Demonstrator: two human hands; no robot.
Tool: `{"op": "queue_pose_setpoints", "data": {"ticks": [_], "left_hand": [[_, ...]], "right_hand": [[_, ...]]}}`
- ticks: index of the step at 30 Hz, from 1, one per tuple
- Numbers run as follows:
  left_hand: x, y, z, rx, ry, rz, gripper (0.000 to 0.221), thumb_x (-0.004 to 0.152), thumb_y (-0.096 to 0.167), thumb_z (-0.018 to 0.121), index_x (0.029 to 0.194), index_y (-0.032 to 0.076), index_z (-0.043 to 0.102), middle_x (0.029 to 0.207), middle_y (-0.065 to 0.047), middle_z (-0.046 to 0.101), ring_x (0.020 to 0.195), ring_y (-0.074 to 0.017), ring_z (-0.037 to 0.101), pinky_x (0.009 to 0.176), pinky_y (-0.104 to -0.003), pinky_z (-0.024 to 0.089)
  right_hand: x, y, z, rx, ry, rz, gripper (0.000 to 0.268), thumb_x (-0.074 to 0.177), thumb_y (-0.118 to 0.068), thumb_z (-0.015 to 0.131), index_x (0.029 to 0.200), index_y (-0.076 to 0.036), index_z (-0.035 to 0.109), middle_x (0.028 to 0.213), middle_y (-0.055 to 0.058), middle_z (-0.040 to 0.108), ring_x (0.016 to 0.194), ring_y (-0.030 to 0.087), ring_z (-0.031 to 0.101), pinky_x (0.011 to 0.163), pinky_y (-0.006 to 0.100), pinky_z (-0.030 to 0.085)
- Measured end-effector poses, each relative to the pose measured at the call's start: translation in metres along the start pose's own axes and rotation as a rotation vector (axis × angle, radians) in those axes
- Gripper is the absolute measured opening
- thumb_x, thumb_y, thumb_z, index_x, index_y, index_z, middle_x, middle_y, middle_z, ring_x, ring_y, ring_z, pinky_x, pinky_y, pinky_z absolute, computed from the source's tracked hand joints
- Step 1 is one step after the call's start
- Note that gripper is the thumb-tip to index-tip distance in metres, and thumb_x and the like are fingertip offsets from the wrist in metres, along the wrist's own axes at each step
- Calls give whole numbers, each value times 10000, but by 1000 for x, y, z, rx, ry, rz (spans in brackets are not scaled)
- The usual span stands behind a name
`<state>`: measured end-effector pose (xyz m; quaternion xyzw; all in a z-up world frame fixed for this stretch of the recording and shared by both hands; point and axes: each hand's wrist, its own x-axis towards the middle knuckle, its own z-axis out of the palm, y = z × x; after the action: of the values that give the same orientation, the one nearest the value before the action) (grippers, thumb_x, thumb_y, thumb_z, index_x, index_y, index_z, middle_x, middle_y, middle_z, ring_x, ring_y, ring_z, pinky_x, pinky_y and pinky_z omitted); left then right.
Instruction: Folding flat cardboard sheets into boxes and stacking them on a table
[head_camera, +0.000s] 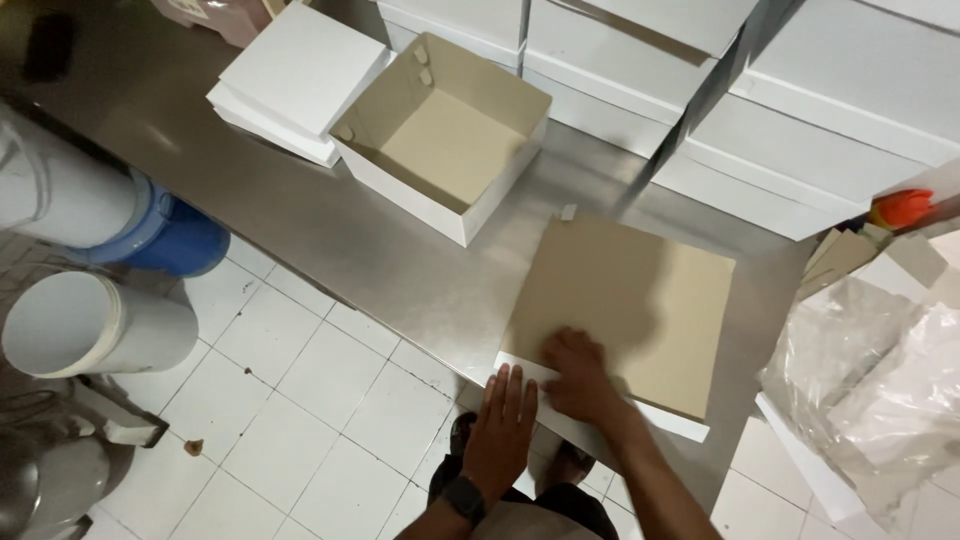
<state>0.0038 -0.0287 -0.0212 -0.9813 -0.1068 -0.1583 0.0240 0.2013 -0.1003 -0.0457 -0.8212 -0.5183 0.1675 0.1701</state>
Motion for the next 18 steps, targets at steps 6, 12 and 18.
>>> {"op": "queue_pose_setpoints", "data": {"ticks": [6, 12, 18], "left_hand": [[0, 1, -4, -21, -8, -33, 540, 966, 137, 440, 1478, -34, 440, 1571, -324, 377, 1489, -488, 327, 1240, -554, 286], [-1, -1, 0, -24, -20, -3, 641, 862, 99, 475, 1487, -37, 437, 1572, -337, 367, 1485, -509, 321, 1254, -571, 265], [-2, -1, -2, 4, -4, 11, 628, 899, 113, 439, 1509, -33, 401, 1581, -330, 357, 1485, -492, 333, 1251, -545, 278]], "right_hand": [[-2, -27, -40, 54, -146, 196, 538, 622, -172, 748, 1116, -216, 538, 1277, 31, 494, 1141, 315, 464, 909, 502, 356], [-70, 32, -69, -24, -178, 329, 632, 690, -8, 757, 1277, -204, 626, 1339, 51, 533, 1286, 328, 431, 1064, 492, 336], [-134, 72, -102, 16, -172, 774, 404, 767, -202, 804, 1090, -265, 571, 1373, 3, 506, 1299, 308, 416, 1096, 474, 285]]}}
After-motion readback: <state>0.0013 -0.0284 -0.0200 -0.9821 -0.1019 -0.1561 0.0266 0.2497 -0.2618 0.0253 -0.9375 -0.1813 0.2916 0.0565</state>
